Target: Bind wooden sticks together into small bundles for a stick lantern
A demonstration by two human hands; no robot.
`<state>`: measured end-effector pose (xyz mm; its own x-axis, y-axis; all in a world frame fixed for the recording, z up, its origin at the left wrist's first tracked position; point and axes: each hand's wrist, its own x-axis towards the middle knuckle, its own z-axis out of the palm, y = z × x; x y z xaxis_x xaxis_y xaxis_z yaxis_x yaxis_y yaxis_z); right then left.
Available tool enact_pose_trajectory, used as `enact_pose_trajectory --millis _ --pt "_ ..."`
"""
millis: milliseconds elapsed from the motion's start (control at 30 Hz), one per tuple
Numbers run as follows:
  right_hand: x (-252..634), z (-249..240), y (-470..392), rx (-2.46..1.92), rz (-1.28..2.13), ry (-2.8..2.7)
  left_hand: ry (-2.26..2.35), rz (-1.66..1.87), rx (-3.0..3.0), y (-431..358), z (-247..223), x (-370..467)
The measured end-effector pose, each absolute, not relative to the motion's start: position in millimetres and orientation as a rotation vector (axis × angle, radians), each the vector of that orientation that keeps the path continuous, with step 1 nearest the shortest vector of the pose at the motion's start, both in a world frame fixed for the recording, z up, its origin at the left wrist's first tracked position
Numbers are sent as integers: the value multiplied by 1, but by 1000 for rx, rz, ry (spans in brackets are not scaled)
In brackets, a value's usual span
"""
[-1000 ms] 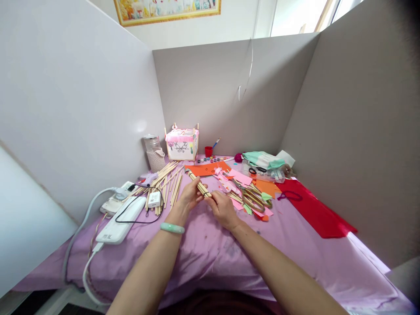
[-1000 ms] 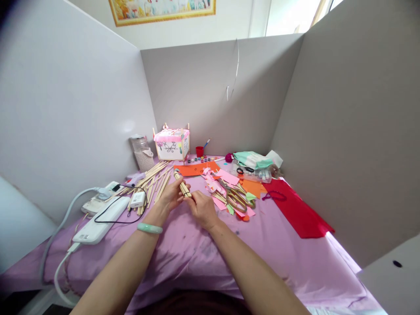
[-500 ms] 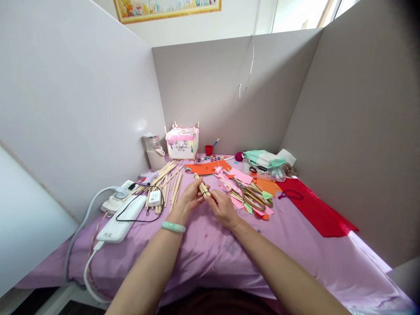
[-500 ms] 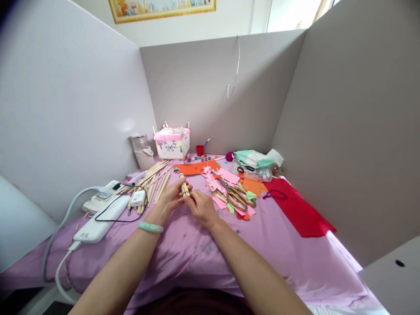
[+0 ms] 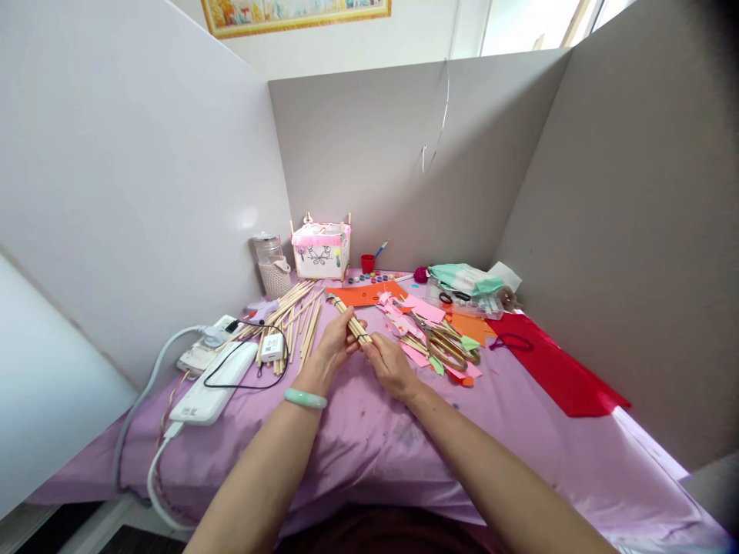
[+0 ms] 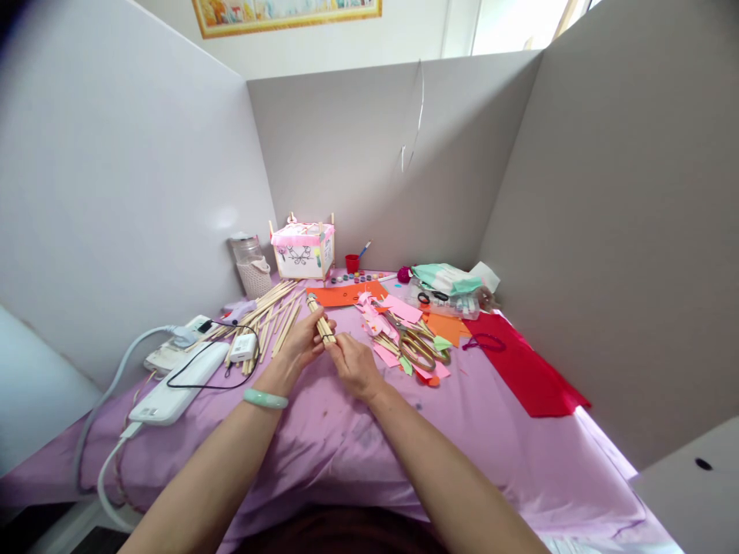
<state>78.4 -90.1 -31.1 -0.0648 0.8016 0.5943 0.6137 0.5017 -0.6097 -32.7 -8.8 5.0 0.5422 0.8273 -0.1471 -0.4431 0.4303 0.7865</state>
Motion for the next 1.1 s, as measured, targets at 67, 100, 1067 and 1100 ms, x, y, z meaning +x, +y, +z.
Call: enact_pose_trajectory --millis 67,100,1067,1100 --pt "80 -31 -90 -1120 259 -1801 571 803 735 -7 5 -34" --pt "81 -31 -91 -1092 272 -1809 568 779 721 -6 5 -35" --pt "80 -36 -85 -1139 492 -1665 633 883 758 -7 2 -29" --pt "79 -37 -84 -1148 489 -1660 646 882 760 -6 2 -29"
